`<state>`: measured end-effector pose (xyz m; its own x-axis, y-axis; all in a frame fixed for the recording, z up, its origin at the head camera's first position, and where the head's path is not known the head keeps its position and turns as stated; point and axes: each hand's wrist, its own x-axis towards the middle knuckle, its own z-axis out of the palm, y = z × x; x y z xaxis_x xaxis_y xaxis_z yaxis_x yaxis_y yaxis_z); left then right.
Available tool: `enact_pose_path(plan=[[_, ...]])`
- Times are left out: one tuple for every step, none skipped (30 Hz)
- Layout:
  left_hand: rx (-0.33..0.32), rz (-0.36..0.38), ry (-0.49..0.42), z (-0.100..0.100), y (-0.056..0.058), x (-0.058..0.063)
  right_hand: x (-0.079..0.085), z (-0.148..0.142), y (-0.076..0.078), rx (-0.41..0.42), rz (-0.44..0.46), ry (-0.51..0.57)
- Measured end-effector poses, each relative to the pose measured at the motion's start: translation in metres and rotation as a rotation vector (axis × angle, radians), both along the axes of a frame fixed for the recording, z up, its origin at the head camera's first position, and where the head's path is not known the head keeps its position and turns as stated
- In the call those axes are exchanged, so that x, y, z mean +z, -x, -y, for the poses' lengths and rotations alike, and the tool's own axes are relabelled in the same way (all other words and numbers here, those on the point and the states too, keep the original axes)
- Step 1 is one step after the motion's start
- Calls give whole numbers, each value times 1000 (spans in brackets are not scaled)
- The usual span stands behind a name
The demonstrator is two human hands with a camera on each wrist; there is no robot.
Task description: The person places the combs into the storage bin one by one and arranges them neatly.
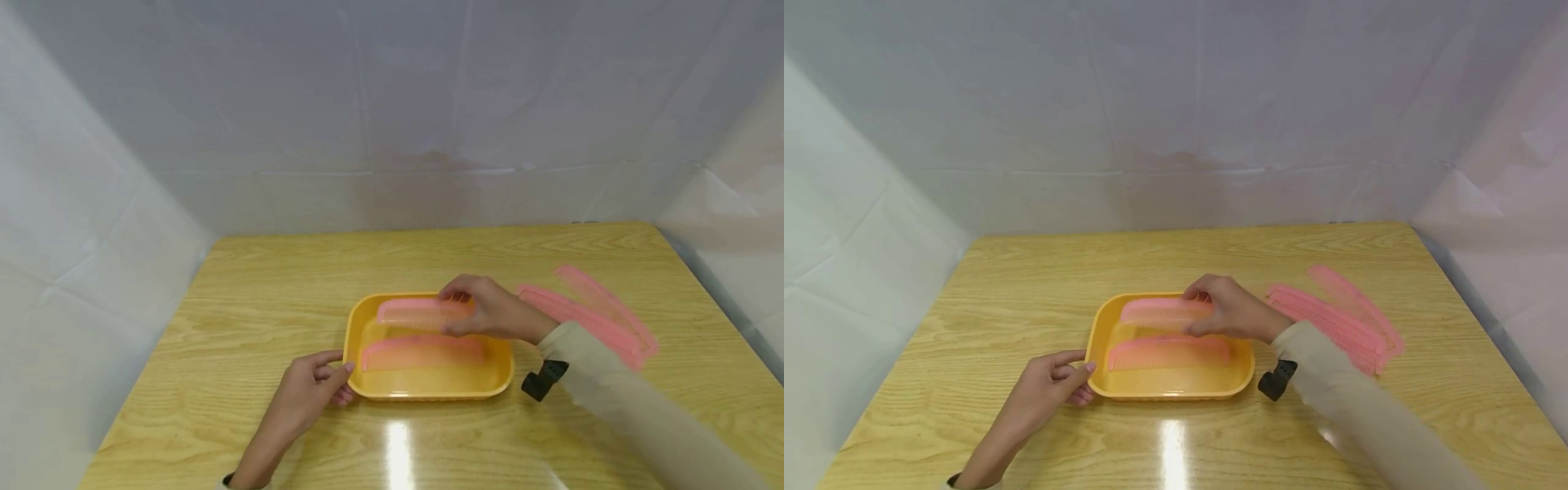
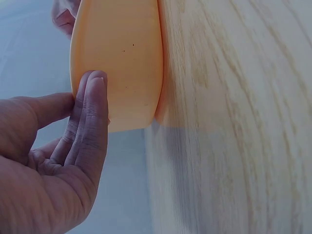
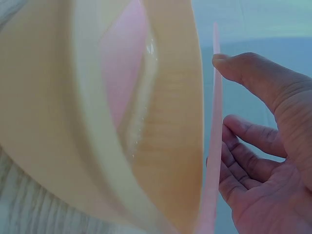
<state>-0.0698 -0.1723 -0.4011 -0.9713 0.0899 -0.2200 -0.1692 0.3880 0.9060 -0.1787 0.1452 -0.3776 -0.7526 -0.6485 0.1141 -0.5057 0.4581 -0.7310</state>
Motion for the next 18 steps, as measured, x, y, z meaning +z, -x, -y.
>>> enact_pose_path(plan=[[0,1,0,0,0,0,-1,1,0,6,4,1],[1,2,0,0,0,0,-1,2,-1,12,8,3],[1,1,0,0,0,0,-2,4,-1,17,11,2],[1,1,0,0,0,0,-3,5,-1,22,12,2],[2,2,0,0,0,0,-4,7,-2,27,15,2],[3,2,0,0,1,0,-6,8,-2,32,13,-2],[4,2,1,0,1,0,-7,10,-2,36,14,-7],[4,1,1,-1,1,0,-9,11,-2,40,14,-11],[3,0,2,-1,1,0,-11,13,-2,44,18,-15],[2,-1,2,-1,1,0,-13,14,-2,48,24,-19],[1,-4,2,0,0,0,-14,15,-3,49,32,-25],[0,-6,3,0,0,0,-15,16,-3,52,36,-33],[-1,-8,3,0,0,0,-16,17,-3,54,39,-40],[-2,-9,2,0,0,0,-18,17,-3,56,43,-50],[-2,-9,1,0,0,0,-19,18,-4,58,40,-59],[-1,-9,1,0,0,0,-20,19,-4,61,37,-69],[1,-9,0,0,0,0,-21,20,-4,63,33,-79],[2,-9,-1,0,0,0,-22,21,-4,68,26,-87]])
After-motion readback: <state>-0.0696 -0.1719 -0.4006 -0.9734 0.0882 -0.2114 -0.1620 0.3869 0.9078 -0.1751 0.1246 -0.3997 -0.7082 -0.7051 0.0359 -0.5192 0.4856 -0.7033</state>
